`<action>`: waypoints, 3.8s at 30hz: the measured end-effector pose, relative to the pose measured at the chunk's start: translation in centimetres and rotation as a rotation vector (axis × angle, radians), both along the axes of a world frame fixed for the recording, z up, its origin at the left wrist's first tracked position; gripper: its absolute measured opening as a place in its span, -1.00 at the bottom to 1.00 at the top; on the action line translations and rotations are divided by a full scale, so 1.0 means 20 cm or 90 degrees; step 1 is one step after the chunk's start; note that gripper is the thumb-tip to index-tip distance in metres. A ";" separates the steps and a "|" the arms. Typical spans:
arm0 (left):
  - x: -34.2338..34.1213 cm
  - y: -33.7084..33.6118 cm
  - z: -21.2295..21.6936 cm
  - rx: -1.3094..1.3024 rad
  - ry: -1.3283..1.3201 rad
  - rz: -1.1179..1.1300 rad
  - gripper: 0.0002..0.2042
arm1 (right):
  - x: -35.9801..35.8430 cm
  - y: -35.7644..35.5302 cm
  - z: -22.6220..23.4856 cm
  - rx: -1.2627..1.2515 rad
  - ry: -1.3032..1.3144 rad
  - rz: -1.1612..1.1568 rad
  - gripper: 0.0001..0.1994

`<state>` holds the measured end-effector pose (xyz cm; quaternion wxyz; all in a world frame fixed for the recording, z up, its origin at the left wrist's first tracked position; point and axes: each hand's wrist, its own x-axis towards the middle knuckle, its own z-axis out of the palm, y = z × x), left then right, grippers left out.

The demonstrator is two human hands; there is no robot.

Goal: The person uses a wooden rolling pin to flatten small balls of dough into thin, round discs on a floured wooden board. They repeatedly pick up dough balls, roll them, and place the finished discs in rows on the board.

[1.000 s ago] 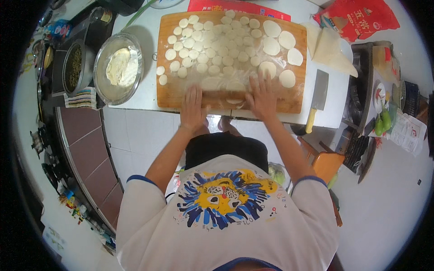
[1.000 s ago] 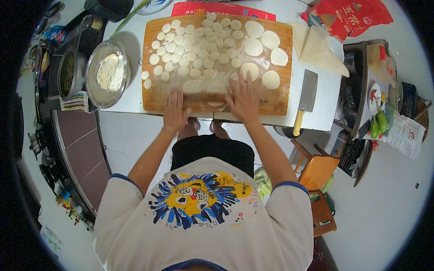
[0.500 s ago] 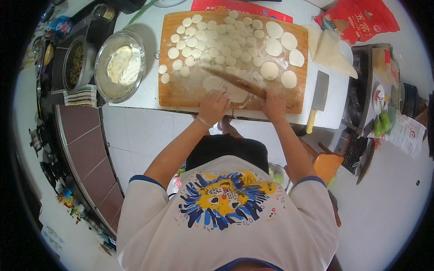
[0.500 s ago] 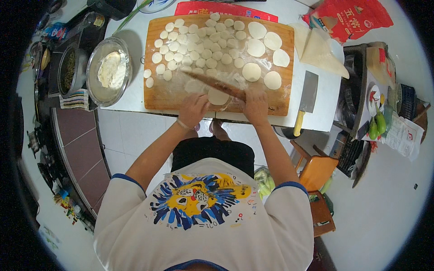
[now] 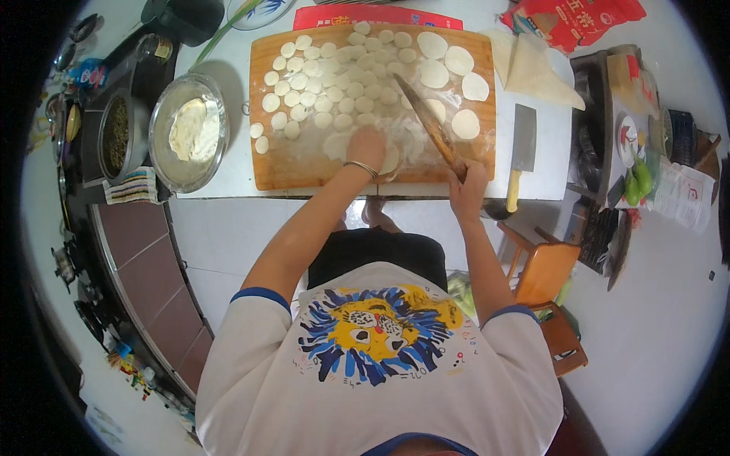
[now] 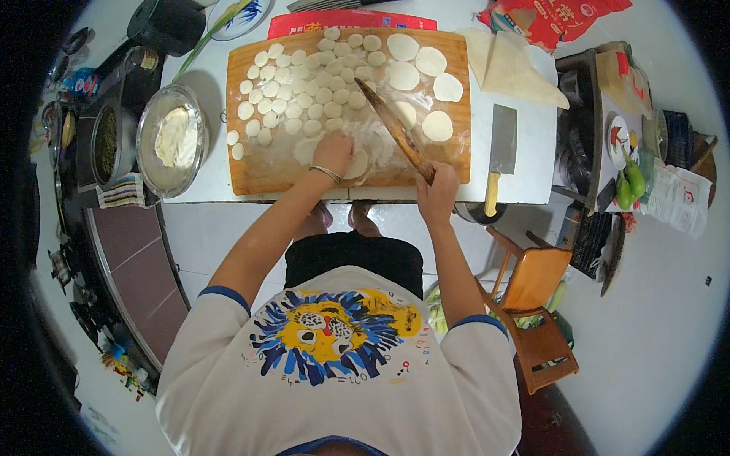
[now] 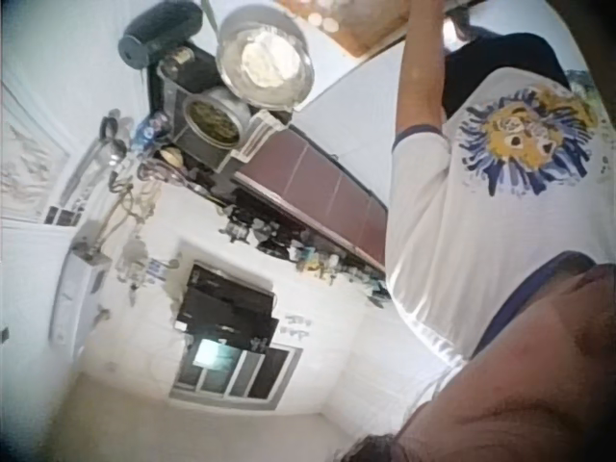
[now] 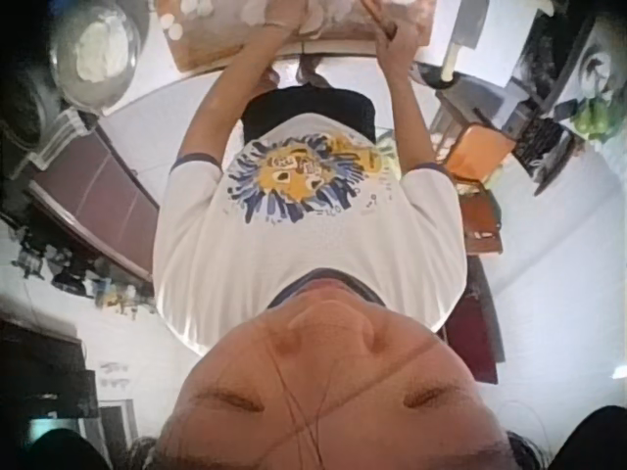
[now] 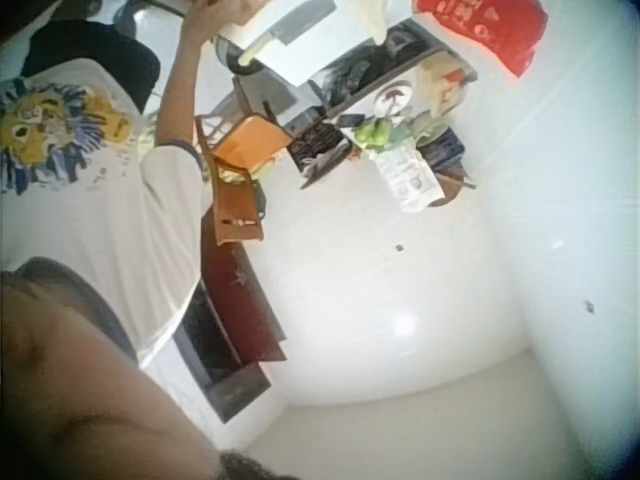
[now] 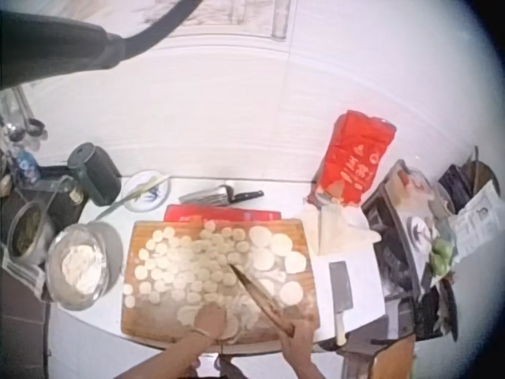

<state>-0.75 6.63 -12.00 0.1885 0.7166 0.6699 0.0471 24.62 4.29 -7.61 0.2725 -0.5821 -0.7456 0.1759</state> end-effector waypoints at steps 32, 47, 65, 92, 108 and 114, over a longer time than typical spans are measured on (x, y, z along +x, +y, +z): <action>-0.33 -0.45 0.11 0.129 -0.027 0.024 -0.33 | -0.21 0.13 -0.10 -0.017 -0.279 0.251 -0.24; -0.37 -0.63 0.09 0.087 -0.054 0.032 -0.31 | -0.21 0.07 -0.19 0.068 -0.255 0.332 -0.55; 0.00 0.05 0.13 -0.081 0.000 -0.043 -0.72 | 0.07 0.03 -0.02 -0.022 0.092 -0.153 -0.68; 0.19 0.38 0.02 0.396 0.065 -0.110 -0.65 | 0.27 -0.19 -0.02 -0.105 0.193 -0.294 -0.71; -0.21 -0.44 0.19 0.245 -0.036 0.139 -0.43 | -0.08 0.03 0.03 -0.018 -0.148 0.245 -0.66; -0.35 -0.26 0.10 0.108 0.004 0.107 -0.36 | -0.39 0.19 0.02 0.037 -0.236 0.195 -0.45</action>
